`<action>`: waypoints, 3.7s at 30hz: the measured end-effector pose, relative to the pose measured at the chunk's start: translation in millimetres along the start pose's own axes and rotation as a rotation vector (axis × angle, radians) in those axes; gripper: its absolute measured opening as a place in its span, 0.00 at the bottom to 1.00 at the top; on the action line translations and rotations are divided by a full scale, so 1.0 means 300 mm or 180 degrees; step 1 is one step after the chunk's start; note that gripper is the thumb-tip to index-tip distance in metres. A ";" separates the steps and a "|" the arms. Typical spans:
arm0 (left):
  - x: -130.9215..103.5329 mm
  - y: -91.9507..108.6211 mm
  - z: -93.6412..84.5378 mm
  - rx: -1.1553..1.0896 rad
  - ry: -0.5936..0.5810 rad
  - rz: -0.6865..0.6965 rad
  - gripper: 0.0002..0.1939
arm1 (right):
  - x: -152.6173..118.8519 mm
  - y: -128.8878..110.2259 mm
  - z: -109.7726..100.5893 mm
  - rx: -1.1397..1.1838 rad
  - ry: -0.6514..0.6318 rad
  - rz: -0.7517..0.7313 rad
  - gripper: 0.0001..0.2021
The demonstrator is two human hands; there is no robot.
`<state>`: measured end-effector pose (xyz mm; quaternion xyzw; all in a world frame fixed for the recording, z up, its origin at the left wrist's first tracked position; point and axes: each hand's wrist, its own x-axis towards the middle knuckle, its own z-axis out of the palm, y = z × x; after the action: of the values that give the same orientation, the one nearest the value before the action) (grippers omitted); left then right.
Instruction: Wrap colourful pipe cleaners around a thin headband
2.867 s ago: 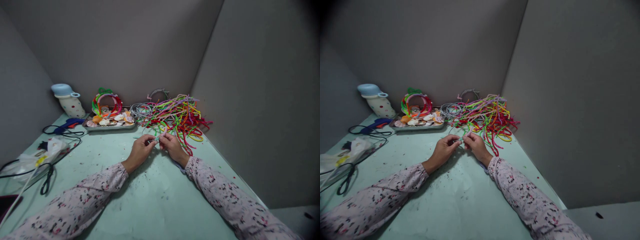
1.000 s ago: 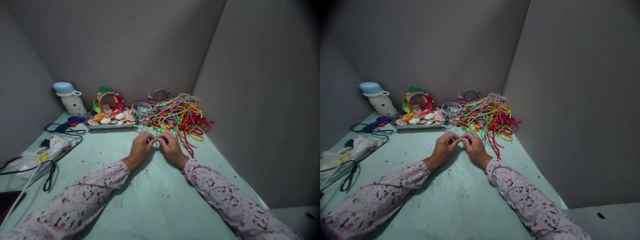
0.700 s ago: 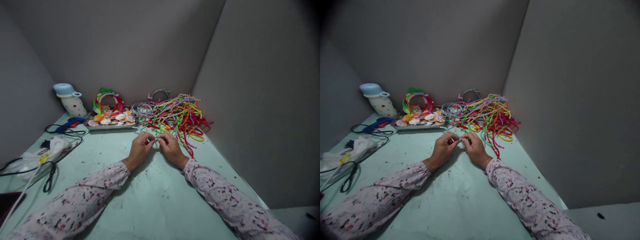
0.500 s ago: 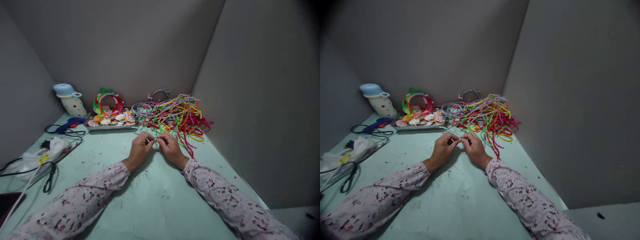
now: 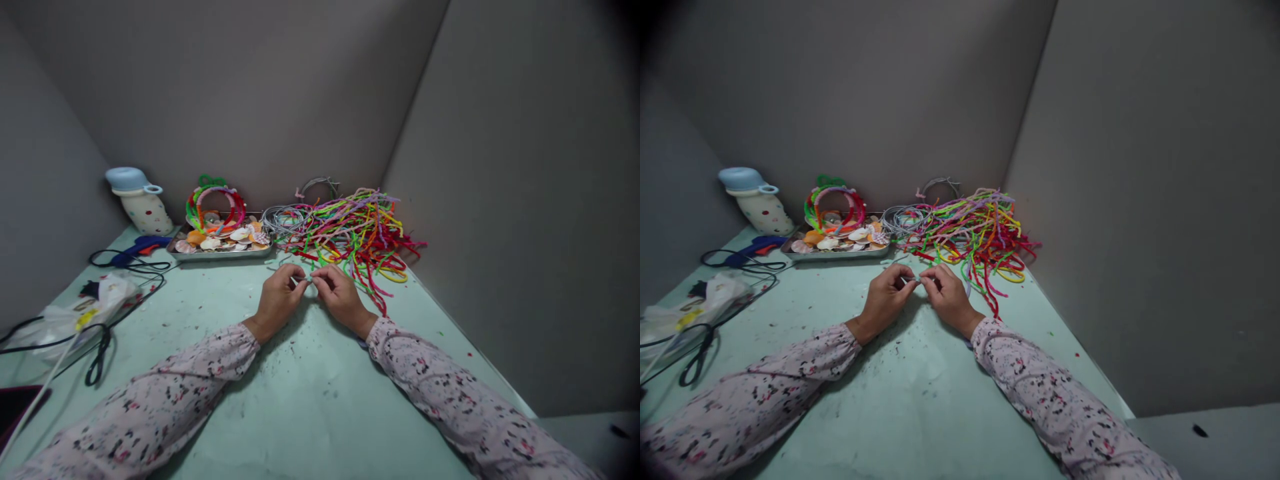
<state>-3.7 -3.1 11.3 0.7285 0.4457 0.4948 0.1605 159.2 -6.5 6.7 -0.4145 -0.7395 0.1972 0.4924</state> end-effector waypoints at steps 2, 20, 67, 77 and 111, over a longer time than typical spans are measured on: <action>-0.001 0.000 0.000 0.0016 -0.0003 0.0007 0.03 | 0.001 -0.001 0.000 -0.0009 -0.0001 -0.0001 0.07; 0.001 0.001 -0.003 0.0281 -0.0290 0.0042 0.03 | 0.008 -0.003 -0.004 -0.0219 0.0015 -0.0261 0.05; -0.002 0.005 0.002 0.0470 -0.0483 -0.0024 0.04 | 0.007 0.015 0.000 -0.0291 0.0026 -0.0375 0.04; 0.024 0.000 0.001 -0.0441 -0.1196 -0.1002 0.09 | 0.003 0.029 0.002 -0.0390 -0.0078 -0.0511 0.05; 0.057 0.003 0.000 -0.1450 -0.1260 -0.2093 0.12 | -0.003 0.036 0.002 -0.0330 -0.0136 -0.0540 0.06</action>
<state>-1.3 10.2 21.9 0.5749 0.4939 0.3540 0.5479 163.4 -0.9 -1.6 -0.3710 -0.7915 0.1250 0.4693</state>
